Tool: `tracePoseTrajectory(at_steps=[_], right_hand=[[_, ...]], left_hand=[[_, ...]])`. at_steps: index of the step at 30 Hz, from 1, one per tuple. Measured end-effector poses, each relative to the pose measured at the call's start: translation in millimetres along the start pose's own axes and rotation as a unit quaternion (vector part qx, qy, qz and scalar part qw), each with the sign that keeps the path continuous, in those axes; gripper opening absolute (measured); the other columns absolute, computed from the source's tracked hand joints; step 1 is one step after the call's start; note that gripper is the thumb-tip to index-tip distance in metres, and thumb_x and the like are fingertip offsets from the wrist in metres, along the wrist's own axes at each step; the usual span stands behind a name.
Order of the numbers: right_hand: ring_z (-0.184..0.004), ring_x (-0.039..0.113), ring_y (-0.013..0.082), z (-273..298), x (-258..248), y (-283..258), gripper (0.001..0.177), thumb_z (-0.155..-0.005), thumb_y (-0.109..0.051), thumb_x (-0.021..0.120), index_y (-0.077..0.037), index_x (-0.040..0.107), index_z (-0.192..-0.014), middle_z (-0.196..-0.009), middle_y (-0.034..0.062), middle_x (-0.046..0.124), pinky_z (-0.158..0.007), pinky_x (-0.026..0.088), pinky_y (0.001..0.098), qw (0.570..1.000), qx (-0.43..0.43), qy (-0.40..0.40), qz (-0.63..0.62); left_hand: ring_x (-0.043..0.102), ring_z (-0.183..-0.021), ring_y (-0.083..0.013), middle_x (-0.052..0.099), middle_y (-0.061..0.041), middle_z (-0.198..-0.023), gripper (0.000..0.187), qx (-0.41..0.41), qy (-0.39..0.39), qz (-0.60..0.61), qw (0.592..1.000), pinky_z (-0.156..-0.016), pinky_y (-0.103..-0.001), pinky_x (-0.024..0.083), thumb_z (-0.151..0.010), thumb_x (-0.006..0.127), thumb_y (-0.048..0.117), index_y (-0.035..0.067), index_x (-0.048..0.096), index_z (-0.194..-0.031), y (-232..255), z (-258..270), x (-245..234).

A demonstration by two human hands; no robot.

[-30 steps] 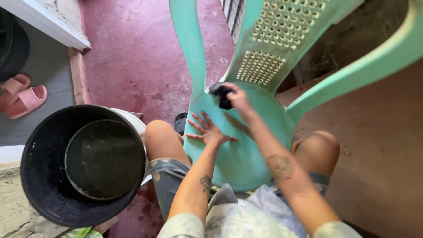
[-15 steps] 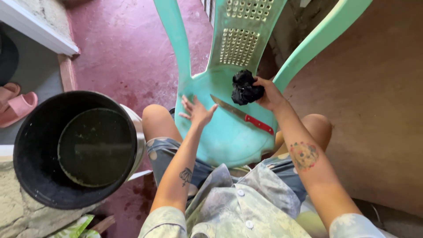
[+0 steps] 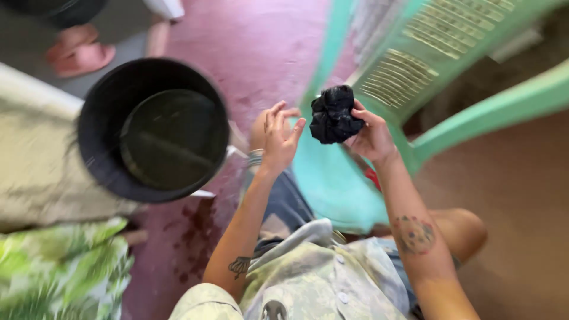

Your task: The recorder uses a knife to cut away excess plastic or debris and clean the back of a plastic chair.

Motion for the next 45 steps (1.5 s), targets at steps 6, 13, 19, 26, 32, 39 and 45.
tracePoseTrajectory(at_steps=[6,13,19,26,32,39,45], right_hand=[[-0.113,0.066,0.0184,-71,121,51,0.035,-0.095,0.003,0.067,-0.002,0.067,-0.13,-0.119,0.0072,0.07,-0.099,0.053,0.0347,0.948,-0.042,-0.135,0.285],[-0.108,0.071,0.0265,-141,245,192,0.035,-0.089,-0.007,0.075,-0.011,0.072,-0.124,-0.115,0.0116,0.072,-0.096,0.056,0.0394,0.698,-0.206,-0.269,0.631],[-0.121,0.05,0.0487,-197,179,319,0.058,-0.071,-0.013,0.085,-0.025,0.067,-0.125,-0.144,0.0183,0.04,-0.091,0.051,0.0536,0.524,-0.092,-0.147,0.834],[-0.136,0.04,0.0424,-192,193,334,0.042,-0.075,-0.008,0.077,-0.025,0.069,-0.112,-0.138,0.0104,0.047,-0.098,0.044,0.0644,0.391,-0.039,-0.225,0.892],[-0.11,0.061,0.0328,-206,229,309,0.026,-0.073,-0.009,0.083,-0.016,0.072,-0.096,-0.111,0.0121,0.064,-0.094,0.052,0.0416,0.504,-0.062,-0.424,0.749],[-0.09,0.06,0.0094,-183,306,207,0.028,-0.082,0.001,0.075,-0.01,0.06,-0.102,-0.09,-0.0053,0.061,-0.08,0.05,0.0264,0.769,-0.035,-0.333,0.544],[-0.094,0.061,0.0136,-180,261,242,0.022,-0.085,0.001,0.076,-0.006,0.065,-0.103,-0.099,0.0027,0.059,-0.084,0.053,0.0294,0.68,-0.175,-0.398,0.59]], left_hand=[[0.059,-0.136,-0.0274,0.064,-0.013,-0.138,0.012,-0.007,0.116,-0.022,0.993,-0.122,-0.039,0.044,-0.105,0.06,0.011,0.006,0.064,-0.115,-88,19,-144],[0.047,-0.138,-0.0381,0.054,-0.022,-0.143,0.031,-0.101,0.195,-0.143,0.965,-0.114,-0.046,0.037,-0.1,0.065,0.012,0.004,0.063,-0.13,-166,53,-288],[0.049,-0.135,-0.0391,0.053,-0.021,-0.141,0.04,-0.14,0.055,-0.221,0.964,-0.114,-0.044,0.04,-0.096,0.07,0.019,0.006,0.061,-0.133,-219,69,-314],[0.04,-0.134,-0.0418,0.047,-0.016,-0.147,0.049,-0.24,0.006,-0.227,0.944,-0.115,-0.047,0.034,-0.091,0.073,0.017,0.024,0.059,-0.138,-201,61,-312],[0.04,-0.137,-0.0421,0.042,-0.015,-0.151,0.074,-0.279,-0.067,-0.188,0.939,-0.115,-0.044,0.038,-0.078,0.076,0.005,0.03,0.054,-0.144,-242,43,-285],[0.016,-0.151,-0.047,0.014,-0.029,-0.161,0.142,-0.266,-0.071,-0.168,0.947,-0.122,-0.05,0.026,-0.047,0.107,0.052,-0.002,0.024,-0.148,-235,48,-287],[-0.005,-0.154,-0.0513,-0.009,-0.029,-0.165,0.161,-0.293,-0.032,-0.165,0.941,-0.122,-0.061,0.016,-0.04,0.106,0.053,0.012,0.005,-0.159,-223,55,-287]])
Point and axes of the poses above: each hand's wrist, its own z-axis away from the middle knuckle, its own x-axis out of the palm, y = z × x, the point moved 5 cm from there along -z, towards the middle knuckle
